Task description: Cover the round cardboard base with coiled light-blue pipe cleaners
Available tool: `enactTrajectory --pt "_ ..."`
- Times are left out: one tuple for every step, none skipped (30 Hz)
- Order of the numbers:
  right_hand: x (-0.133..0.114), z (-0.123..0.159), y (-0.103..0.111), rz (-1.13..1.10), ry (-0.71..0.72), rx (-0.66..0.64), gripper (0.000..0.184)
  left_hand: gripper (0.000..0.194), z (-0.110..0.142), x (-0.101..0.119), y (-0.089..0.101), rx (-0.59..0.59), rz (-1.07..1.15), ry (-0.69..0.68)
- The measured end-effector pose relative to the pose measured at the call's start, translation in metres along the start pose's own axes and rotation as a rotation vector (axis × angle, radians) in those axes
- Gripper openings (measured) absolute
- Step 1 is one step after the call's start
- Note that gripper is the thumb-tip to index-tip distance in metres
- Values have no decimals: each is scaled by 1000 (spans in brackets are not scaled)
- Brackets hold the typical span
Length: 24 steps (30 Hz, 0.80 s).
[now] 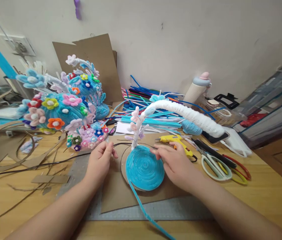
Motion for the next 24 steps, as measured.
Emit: enactTrajectory --pt "-2 4 -4 -3 11 5 33 39 0 1 0 -3 2 -1" --pt "-3 7 -8 -6 13 4 33 39 1 1 0 -8 4 -2" --pt "-2 9 -12 -11 7 2 34 39 1 1 0 -15 6 -1" --pt "-1 10 -15 -18 -8 8 34 40 2 1 0 -23 8 -1" --pt "0 11 -17 -27 -26 20 34 41 2 2 -1 -32 9 0" --pt "2 11 -17 -35 -47 39 33 41 2 2 -2 -40 11 1" --pt "4 10 -17 -40 -70 62 32 41 3 2 -2 -48 12 0" --pt "6 9 -16 -41 -92 83 31 41 3 3 -3 -54 13 0" --pt "8 7 -15 -41 -108 100 30 41 3 3 -4 -61 14 0" --pt "9 6 -14 -41 -119 111 28 41 4 3 -5 -70 13 -1" --pt "9 4 -13 -44 -127 117 28 41 5 4 -7 -84 12 -1" --pt "9 2 -13 -52 -134 122 27 42 5 4 -9 -104 8 -2" --pt "8 1 -13 -66 -143 128 27 42 6 4 -12 -131 1 -3" --pt "8 0 -13 -87 -153 134 26 43 7 4 -15 -163 -10 -5" --pt "8 0 -13 -115 -167 139 27 43 8 4 -18 -197 -27 -9" --pt "7 1 -13 -151 -185 143 28 42 9 4 -20 -227 -52 -15" --pt "8 2 -14 -194 -209 149 31 41 10 5 -21 -248 -85 -22" --pt "8 5 -15 -242 -239 161 33 38 11 6 -21 -261 -125 -33" --pt "10 8 -17 -291 -273 179 36 36 12 8 -20 -267 -169 -45" --pt "12 11 -18 -338 -310 201 38 33 13 10 -19 -270 -211 -55" --pt "14 14 -21 -385 -345 223 39 31 15 13 -17 -274 -246 -62" --pt "16 18 -24 -429 -376 240 39 30 16 16 -15 -285 -281 -65" --pt "18 21 -27 -473 -397 248 40 30 18 19 -15 -302 -316 -63" --pt "19 24 -31 -516 -410 247 40 30 20 21 -14 -321 -357 -58"
Point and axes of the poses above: each hand's wrist, its own z-axis away from the middle knuckle, its own y-axis out of the back of the hand, x = y × z, the point moved 7 cm from there along -z, towards the middle knuckle, and after that the axes turned 3 degrees about -y, right-handed, at the moved point
